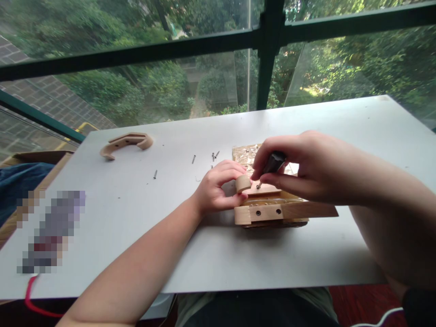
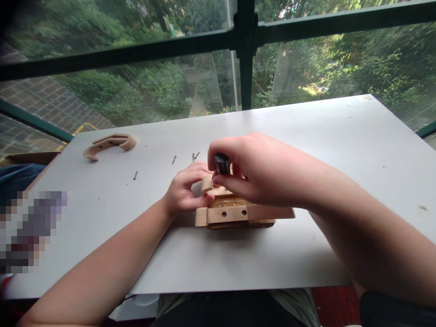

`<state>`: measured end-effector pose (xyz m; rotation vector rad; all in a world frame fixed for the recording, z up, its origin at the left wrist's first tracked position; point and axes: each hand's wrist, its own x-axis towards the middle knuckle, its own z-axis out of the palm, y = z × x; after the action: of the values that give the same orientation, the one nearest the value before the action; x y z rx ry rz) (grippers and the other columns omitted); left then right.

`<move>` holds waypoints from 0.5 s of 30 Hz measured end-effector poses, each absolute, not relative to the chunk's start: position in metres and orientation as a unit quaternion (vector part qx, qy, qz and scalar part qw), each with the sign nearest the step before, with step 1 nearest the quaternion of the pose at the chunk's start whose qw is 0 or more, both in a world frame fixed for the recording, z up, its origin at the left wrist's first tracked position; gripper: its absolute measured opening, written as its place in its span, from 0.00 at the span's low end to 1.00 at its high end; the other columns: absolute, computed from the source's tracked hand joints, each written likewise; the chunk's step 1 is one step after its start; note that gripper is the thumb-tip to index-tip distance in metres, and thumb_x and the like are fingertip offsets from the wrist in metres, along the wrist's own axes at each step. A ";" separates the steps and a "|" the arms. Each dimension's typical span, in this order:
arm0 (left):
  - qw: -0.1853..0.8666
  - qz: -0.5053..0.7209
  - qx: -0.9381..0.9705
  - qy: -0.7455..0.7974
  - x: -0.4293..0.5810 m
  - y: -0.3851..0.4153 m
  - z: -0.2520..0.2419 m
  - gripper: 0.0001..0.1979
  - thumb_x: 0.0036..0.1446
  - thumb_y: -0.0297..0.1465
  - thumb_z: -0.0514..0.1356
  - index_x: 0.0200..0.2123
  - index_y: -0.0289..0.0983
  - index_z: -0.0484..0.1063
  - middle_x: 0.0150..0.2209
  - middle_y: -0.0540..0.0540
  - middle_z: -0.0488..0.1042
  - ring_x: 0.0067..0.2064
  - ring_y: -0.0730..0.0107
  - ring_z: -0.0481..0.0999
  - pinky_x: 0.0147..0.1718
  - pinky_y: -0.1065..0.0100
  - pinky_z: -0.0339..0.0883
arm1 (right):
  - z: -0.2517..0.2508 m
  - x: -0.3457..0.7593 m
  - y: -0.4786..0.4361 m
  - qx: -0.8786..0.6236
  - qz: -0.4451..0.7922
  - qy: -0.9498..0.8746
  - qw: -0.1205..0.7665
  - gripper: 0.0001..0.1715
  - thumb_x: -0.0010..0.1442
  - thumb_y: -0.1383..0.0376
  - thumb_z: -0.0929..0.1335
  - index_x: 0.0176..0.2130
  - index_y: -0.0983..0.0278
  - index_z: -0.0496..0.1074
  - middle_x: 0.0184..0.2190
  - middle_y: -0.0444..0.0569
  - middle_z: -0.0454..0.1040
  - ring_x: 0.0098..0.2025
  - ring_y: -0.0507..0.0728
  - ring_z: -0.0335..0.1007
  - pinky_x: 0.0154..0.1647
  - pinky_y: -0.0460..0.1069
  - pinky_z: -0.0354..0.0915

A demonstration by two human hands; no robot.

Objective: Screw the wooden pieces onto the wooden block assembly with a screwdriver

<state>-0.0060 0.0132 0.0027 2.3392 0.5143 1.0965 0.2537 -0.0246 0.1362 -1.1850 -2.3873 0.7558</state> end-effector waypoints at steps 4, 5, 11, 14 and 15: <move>0.243 0.402 0.862 0.189 -0.006 0.013 0.004 0.15 0.60 0.42 0.73 0.44 0.38 0.84 0.45 0.42 0.86 0.51 0.72 0.84 0.56 0.70 0.79 | 0.140 0.252 -0.024 -0.426 0.276 -0.842 0.182 0.11 0.64 0.57 0.72 0.38 0.63 0.81 0.29 0.41 0.80 0.26 0.43 0.66 0.29 0.43 0.59; 0.244 0.400 0.863 0.189 -0.006 0.013 0.004 0.15 0.61 0.42 0.73 0.45 0.38 0.85 0.45 0.42 0.86 0.51 0.72 0.84 0.56 0.70 0.80 | 0.140 0.252 -0.024 -0.427 0.274 -0.841 0.185 0.11 0.64 0.57 0.72 0.36 0.63 0.80 0.28 0.40 0.80 0.26 0.43 0.65 0.29 0.43 0.59; 0.252 0.399 0.862 0.184 -0.005 0.013 0.004 0.14 0.61 0.42 0.73 0.43 0.38 0.85 0.45 0.43 0.87 0.53 0.73 0.84 0.58 0.70 0.79 | 0.135 0.251 -0.025 -0.453 0.260 -0.831 0.190 0.14 0.64 0.56 0.72 0.34 0.65 0.78 0.27 0.43 0.79 0.26 0.44 0.65 0.30 0.45 0.57; 0.248 0.404 0.862 0.177 -0.005 0.013 0.005 0.15 0.61 0.42 0.72 0.43 0.38 0.84 0.45 0.43 0.86 0.52 0.74 0.84 0.58 0.71 0.79 | 0.132 0.249 -0.025 -0.453 0.263 -0.829 0.197 0.16 0.66 0.54 0.71 0.35 0.65 0.77 0.29 0.43 0.79 0.28 0.45 0.67 0.31 0.44 0.58; 0.246 0.404 0.863 0.177 -0.005 0.013 0.005 0.15 0.61 0.43 0.72 0.43 0.38 0.84 0.45 0.43 0.86 0.52 0.75 0.83 0.58 0.71 0.78 | 0.131 0.249 -0.026 -0.452 0.265 -0.828 0.199 0.17 0.66 0.53 0.71 0.36 0.65 0.77 0.30 0.43 0.80 0.28 0.45 0.68 0.31 0.44 0.58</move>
<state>-0.0052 0.0133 0.0050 2.3532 0.4833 1.1031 0.2488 -0.0256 0.1306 -1.2639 -2.3169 0.7409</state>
